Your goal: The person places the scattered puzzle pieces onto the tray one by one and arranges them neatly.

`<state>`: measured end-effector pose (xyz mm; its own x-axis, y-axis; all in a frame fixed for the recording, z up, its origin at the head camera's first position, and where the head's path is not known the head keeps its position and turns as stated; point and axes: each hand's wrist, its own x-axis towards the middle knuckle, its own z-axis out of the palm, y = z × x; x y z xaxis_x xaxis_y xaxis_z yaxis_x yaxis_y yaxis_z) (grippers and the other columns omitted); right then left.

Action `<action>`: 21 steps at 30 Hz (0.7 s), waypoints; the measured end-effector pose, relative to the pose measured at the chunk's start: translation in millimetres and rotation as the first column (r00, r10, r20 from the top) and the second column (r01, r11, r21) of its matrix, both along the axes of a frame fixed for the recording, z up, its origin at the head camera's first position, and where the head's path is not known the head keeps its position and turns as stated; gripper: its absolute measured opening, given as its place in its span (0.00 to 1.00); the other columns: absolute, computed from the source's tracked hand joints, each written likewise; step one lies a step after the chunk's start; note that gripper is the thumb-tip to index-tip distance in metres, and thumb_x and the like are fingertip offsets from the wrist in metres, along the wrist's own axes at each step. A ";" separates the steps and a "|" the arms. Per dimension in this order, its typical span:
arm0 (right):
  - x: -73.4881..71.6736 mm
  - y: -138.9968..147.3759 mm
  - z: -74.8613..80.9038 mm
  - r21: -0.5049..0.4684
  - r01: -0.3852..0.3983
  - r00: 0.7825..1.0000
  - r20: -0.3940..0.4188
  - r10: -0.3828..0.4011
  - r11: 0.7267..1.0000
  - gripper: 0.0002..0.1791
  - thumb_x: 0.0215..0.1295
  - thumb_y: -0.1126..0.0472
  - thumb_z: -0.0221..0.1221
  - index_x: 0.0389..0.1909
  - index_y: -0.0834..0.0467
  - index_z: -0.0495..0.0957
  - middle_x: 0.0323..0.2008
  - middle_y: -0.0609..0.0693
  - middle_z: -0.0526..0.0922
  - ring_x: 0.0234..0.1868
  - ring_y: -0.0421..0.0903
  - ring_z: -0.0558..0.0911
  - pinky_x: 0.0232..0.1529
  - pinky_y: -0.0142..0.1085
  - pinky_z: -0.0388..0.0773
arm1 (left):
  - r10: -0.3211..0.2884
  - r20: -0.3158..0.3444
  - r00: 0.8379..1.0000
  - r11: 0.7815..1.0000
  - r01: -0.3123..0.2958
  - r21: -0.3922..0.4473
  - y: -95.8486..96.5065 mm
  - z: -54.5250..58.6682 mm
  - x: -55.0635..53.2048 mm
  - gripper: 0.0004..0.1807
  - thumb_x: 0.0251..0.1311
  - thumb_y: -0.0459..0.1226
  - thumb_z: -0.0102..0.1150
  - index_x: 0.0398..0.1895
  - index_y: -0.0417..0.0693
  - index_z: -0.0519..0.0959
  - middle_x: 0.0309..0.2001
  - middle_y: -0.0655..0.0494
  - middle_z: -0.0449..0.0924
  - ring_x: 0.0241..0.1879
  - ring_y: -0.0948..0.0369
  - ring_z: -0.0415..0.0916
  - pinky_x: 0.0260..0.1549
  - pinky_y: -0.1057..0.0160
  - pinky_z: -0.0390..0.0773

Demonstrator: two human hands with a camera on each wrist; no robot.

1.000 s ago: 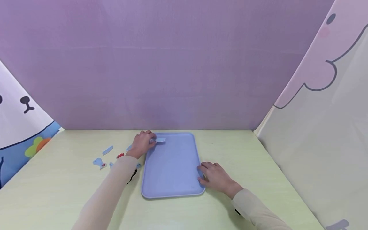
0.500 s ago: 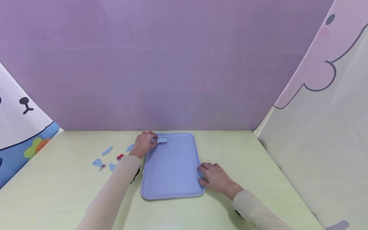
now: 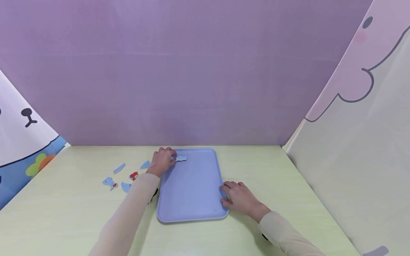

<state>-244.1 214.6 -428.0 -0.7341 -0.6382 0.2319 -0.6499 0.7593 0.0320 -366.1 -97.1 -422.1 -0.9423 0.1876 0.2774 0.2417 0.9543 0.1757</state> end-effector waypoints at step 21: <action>-0.7 -0.2 0.4 0.002 0.004 1.000 0.004 -0.004 1.000 0.23 0.57 0.49 0.58 0.50 0.59 0.75 0.49 0.56 0.78 0.50 0.52 0.78 0.48 0.49 0.73 | 0.030 0.041 0.999 1.000 -0.030 0.000 1.5 1.0 0.1 0.15 0.55 0.40 0.60 0.46 0.50 0.78 0.46 0.53 0.77 0.46 0.50 0.72 0.44 0.47 0.71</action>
<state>-244.8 214.4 -427.6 -0.7375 -0.6358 0.2278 -0.6472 0.7617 0.0305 -366.0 -95.6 -421.1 -0.9580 0.1588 0.2387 0.2055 0.9609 0.1854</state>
